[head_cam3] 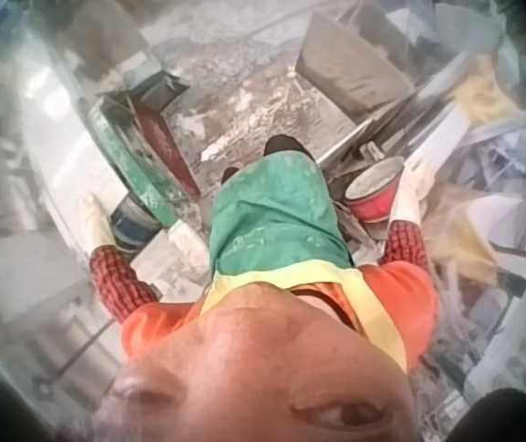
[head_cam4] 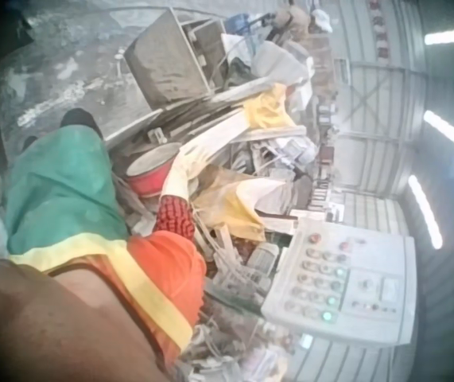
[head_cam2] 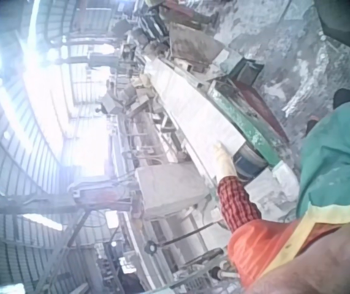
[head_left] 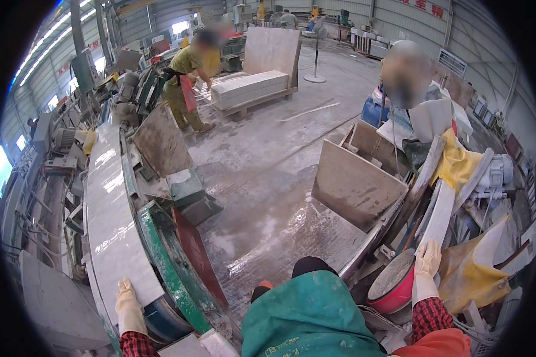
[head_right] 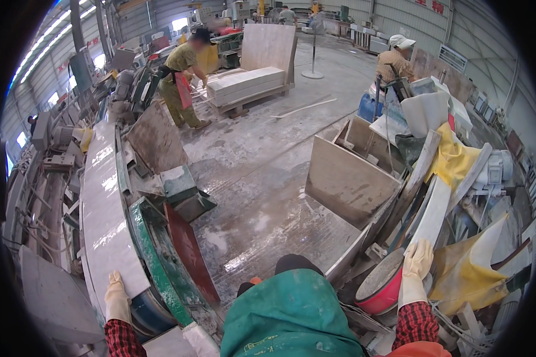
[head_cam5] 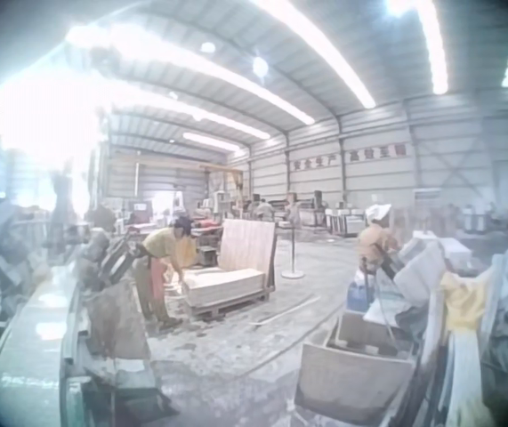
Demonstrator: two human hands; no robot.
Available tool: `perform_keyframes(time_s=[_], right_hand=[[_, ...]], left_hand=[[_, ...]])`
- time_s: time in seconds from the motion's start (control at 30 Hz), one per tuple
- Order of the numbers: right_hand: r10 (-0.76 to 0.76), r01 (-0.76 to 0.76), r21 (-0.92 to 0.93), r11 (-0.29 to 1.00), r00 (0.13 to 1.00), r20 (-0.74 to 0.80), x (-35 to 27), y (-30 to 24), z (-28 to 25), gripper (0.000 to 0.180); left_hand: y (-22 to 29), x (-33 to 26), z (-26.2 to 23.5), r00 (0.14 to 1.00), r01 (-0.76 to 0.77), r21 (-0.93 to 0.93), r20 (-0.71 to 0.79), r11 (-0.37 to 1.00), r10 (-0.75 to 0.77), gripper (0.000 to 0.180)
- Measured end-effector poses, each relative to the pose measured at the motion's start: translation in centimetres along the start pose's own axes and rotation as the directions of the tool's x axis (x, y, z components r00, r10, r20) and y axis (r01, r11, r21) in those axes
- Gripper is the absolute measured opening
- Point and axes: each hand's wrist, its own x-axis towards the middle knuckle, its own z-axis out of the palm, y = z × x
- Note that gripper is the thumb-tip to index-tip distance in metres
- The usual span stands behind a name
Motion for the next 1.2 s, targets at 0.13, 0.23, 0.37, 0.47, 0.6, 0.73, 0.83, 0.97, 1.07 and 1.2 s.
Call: perform_keyframes(time_s=[0.13, 0.23, 0.37, 0.47, 0.6, 0.73, 0.83, 0.97, 1.07, 1.2], right_hand=[[0.004, -0.004, 0.013, 1.0, 1.0, 0.019, -0.3, -0.3, -0.2, 0.029], [0.02, -0.021, 0.016, 1.0, 0.998, 0.051, -0.4, -0.5, -0.8, 0.031], [0.05, -0.051, 0.012, 0.999, 0.994, 0.097, -0.7, -0.5, -1.1, 0.034], [0.053, -0.056, 0.014, 0.998, 0.991, 0.123, -0.7, -1.0, -1.7, 0.034], [0.06, -0.06, -0.005, 0.998, 0.99, 0.125, -0.7, -2.6, -3.2, 0.033], [0.08, -0.077, -0.024, 0.997, 0.98, 0.18, -1.0, -2.3, -3.4, 0.032], [0.165, -0.167, -0.023, 0.986, 0.933, 0.318, -0.4, -1.6, -3.2, 0.041], [0.489, -0.513, -0.107, 0.852, 0.705, 0.515, 1.5, -1.8, -3.1, 0.077], [0.583, -0.634, -0.098, 0.767, 0.625, 0.52, 1.8, -2.9, -3.0, 0.092], [0.647, -0.663, -0.18, 0.726, 0.572, 0.504, 1.6, -1.5, -1.5, 0.094]], left_hand=[[-0.5, 0.8, 0.4, 1.0, -0.009, 0.01, -0.005, 1.0, 0.009, 0.136], [0.5, -0.5, -0.9, 1.0, -0.005, -0.004, 0.013, 1.0, 0.005, 0.135], [0.8, -1.3, -1.5, 1.0, -0.011, -0.011, 0.015, 1.0, 0.011, 0.132], [0.1, -0.5, -0.8, 0.999, -0.033, -0.029, -0.015, 0.999, 0.033, 0.131], [-0.1, -0.4, -0.7, 0.999, -0.045, -0.05, -0.03, 0.998, 0.043, 0.129], [0.9, -1.7, -1.7, 0.998, -0.05, -0.076, -0.039, 0.996, 0.047, 0.12], [0.3, -0.8, -1.0, 0.995, -0.082, -0.147, -0.062, 0.986, 0.074, 0.111], [-2.1, 3.7, 1.9, 0.992, -0.112, -0.206, -0.082, 0.972, 0.097, 0.124], [-2.7, 4.4, 2.3, 0.996, -0.087, -0.284, -0.059, 0.955, 0.073, 0.126], [-0.6, 1.6, 0.5, 0.984, -0.132, -0.098, -0.136, 0.986, 0.118, 0.124]])
